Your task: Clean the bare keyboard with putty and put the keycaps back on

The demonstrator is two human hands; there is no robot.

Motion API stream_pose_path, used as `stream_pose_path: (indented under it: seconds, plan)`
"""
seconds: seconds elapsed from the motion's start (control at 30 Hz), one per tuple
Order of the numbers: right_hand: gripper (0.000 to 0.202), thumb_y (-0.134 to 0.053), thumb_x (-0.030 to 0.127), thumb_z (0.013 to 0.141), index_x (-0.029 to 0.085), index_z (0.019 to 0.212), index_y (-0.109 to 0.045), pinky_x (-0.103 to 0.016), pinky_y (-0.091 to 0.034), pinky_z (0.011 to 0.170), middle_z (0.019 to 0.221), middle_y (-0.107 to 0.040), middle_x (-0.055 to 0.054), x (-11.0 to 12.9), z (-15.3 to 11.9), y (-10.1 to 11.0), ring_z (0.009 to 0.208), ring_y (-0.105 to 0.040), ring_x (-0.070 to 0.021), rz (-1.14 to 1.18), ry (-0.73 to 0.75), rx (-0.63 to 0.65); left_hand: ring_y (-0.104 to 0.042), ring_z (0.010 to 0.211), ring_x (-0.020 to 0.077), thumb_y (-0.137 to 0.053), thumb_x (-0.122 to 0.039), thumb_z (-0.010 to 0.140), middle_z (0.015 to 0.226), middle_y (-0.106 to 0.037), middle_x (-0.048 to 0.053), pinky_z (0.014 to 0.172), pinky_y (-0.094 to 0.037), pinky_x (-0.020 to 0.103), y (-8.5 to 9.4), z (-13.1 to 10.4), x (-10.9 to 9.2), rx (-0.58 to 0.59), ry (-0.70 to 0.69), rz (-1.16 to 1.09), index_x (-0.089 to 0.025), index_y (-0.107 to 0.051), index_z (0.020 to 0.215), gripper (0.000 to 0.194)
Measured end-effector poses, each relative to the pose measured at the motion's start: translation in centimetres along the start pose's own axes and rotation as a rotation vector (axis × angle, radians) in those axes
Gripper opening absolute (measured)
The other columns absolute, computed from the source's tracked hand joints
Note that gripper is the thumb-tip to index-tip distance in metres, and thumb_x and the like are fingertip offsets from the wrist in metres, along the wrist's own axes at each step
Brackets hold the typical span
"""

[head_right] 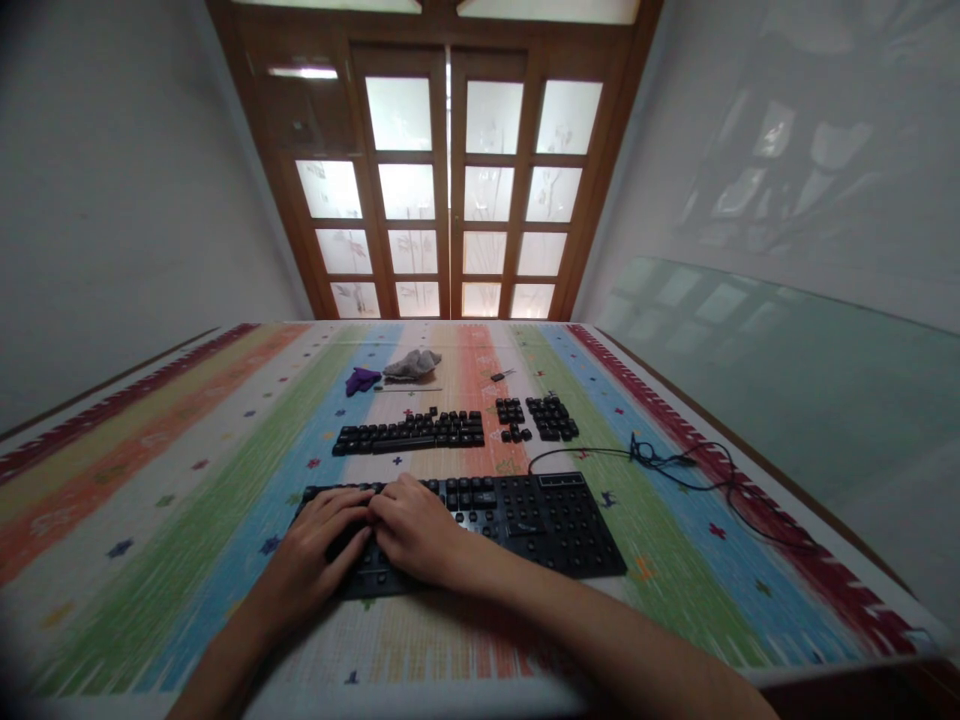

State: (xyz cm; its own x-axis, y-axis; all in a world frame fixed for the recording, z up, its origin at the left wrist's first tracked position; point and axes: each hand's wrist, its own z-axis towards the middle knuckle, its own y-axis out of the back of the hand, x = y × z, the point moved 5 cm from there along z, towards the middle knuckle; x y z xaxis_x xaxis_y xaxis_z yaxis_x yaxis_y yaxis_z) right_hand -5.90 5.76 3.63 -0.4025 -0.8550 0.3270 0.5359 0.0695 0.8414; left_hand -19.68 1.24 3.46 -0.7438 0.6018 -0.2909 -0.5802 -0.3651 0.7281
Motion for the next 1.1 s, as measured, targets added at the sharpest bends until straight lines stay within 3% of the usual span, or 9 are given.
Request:
stream_pose_path:
  seconds: [0.13, 0.27, 0.37, 0.47, 0.57, 0.87, 1.1]
  plan:
    - [0.009, -0.059, 0.009, 0.088, 0.016, 0.084, -0.065, -0.031, -0.045, 0.074, 0.087, -0.068, -0.008, 0.4, 0.4, 0.2, 0.083, -0.055, -0.0198, -0.088, 0.026, 0.049, -0.063, 0.110, 0.0245, -0.053, -0.020, 0.097, 0.116, -0.070, 0.007, 0.094, -0.054, 0.045, 0.0, -0.1, 0.0, -0.019, -0.006, 0.009, -0.022, -0.065, 0.109, 0.018]
    - [0.013, -0.056, 0.009, 0.087, 0.013, 0.083, -0.068, -0.034, -0.047, 0.072, 0.083, -0.070, -0.010, 1.4, 0.7, -0.2, 0.080, -0.057, -0.0216, -0.250, 0.102, 0.175, -0.063, 0.108, 0.0243, -0.053, -0.021, 0.097, 0.113, -0.071, 0.007, 0.093, -0.054, 0.044, -0.1, -0.3, -0.1, -0.034, 0.003, 0.006, -0.021, -0.067, 0.108, 0.017]
    - [0.012, -0.059, 0.013, 0.085, 0.009, 0.090, -0.068, -0.034, -0.048, 0.065, 0.090, -0.071, -0.016, 2.6, 0.4, -0.6, 0.078, -0.062, -0.0233, -0.336, 0.172, 0.316, -0.063, 0.106, 0.0240, -0.053, -0.018, 0.096, 0.111, -0.071, 0.007, 0.092, -0.054, 0.043, -0.2, -0.5, -0.3, -0.033, 0.002, 0.000, -0.021, -0.068, 0.106, 0.017]
    - [0.027, -0.058, 0.022, 0.086, 0.004, 0.105, -0.065, -0.033, -0.047, 0.053, 0.100, -0.071, -0.021, 3.2, -0.1, -0.5, 0.071, -0.065, -0.0239, -0.390, 0.174, 0.421, -0.063, 0.106, 0.0247, -0.053, -0.017, 0.095, 0.113, -0.071, 0.007, 0.092, -0.054, 0.044, -0.2, -0.5, -0.4, -0.030, 0.000, 0.000, -0.021, -0.069, 0.102, 0.018]
    - [0.035, -0.055, 0.027, 0.089, 0.005, 0.115, -0.059, -0.033, -0.048, 0.052, 0.109, -0.069, -0.021, 3.2, -0.6, -0.2, 0.071, -0.068, -0.0240, -0.394, 0.169, 0.428, -0.063, 0.106, 0.0252, -0.053, -0.017, 0.094, 0.113, -0.071, 0.008, 0.092, -0.054, 0.045, -0.2, -0.4, -0.4, -0.016, 0.013, 0.007, -0.022, -0.070, 0.103, 0.020]
    - [0.037, -0.051, 0.028, 0.090, 0.004, 0.119, -0.056, -0.035, -0.050, 0.052, 0.112, -0.068, -0.021, 3.2, -1.0, -0.5, 0.074, -0.070, -0.0263, -0.428, 0.160, 0.433, -0.065, 0.113, 0.0253, -0.054, -0.014, 0.092, 0.115, -0.072, 0.009, 0.103, -0.051, 0.050, -0.5, -0.6, -0.4, -0.048, -0.023, 0.012, -0.020, -0.069, 0.104, 0.020]
    - [0.037, -0.054, 0.027, 0.088, 0.006, 0.118, -0.057, -0.033, -0.047, 0.051, 0.112, -0.069, -0.020, 3.1, -1.1, -0.4, 0.071, -0.069, -0.0239, -0.415, 0.188, 0.429, -0.065, 0.110, 0.0259, -0.054, -0.014, 0.092, 0.112, -0.072, 0.009, 0.097, -0.054, 0.050, -0.4, -0.7, -0.5, -0.063, -0.019, 0.024, -0.020, -0.068, 0.106, 0.021]
